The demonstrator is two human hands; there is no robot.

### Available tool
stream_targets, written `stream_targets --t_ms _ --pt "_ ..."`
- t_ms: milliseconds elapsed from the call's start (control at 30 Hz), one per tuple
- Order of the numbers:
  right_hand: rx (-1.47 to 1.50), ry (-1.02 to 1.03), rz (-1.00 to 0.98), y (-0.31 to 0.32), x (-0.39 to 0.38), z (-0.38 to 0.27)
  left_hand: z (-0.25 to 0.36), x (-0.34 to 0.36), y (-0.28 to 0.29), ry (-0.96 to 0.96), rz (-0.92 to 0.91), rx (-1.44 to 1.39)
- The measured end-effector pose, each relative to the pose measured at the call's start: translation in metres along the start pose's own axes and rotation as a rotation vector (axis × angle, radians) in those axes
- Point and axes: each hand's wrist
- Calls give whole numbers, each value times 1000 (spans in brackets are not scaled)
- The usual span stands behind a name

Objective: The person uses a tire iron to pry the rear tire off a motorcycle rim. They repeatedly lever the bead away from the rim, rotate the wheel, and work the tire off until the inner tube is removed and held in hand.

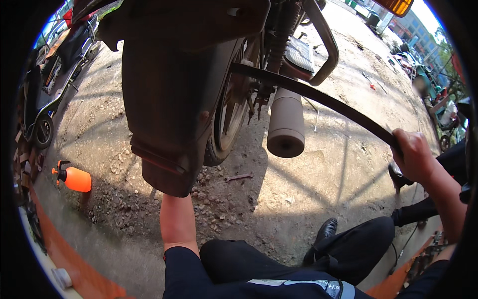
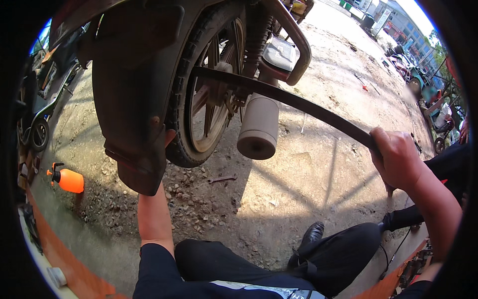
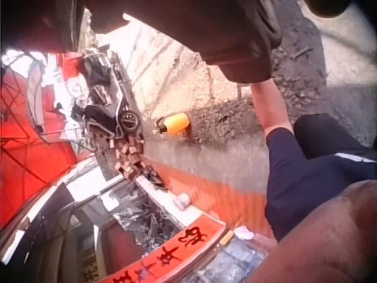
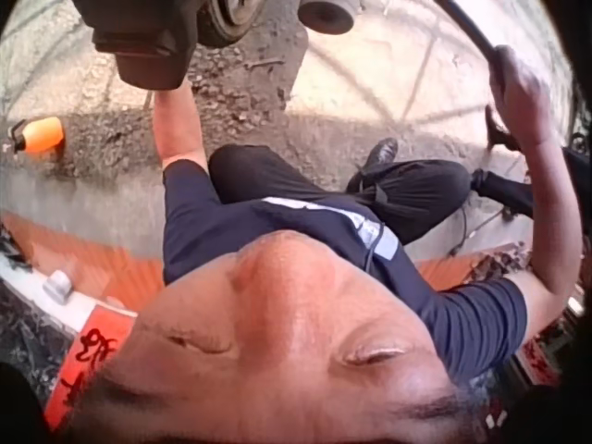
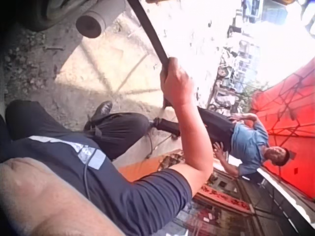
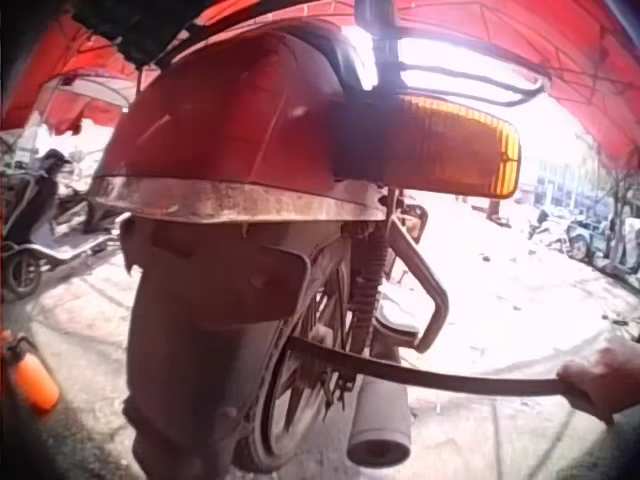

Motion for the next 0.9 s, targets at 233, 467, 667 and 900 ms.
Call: stream_targets --t_ms 233,467,667,900 --pt "132 -22 59 -63 -3 -13 -11 -3 8 -37 -19 -2" --pt "127 -22 147 -101 13 -5 -10 1 11 -75 -17 -17" --pt "177 -77 152 -140 19 -16 -19 0 19 -96 -44 -51" --pt "331 -98 -17 -82 -3 -54 -9 28 23 -137 -79 -33"
Point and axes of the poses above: each hand's wrist, its own x-axis towards the middle knuckle, its own y-axis out of the back of the hand, z = x × y, and after that the axes turned 15 degrees about -x, right-handed
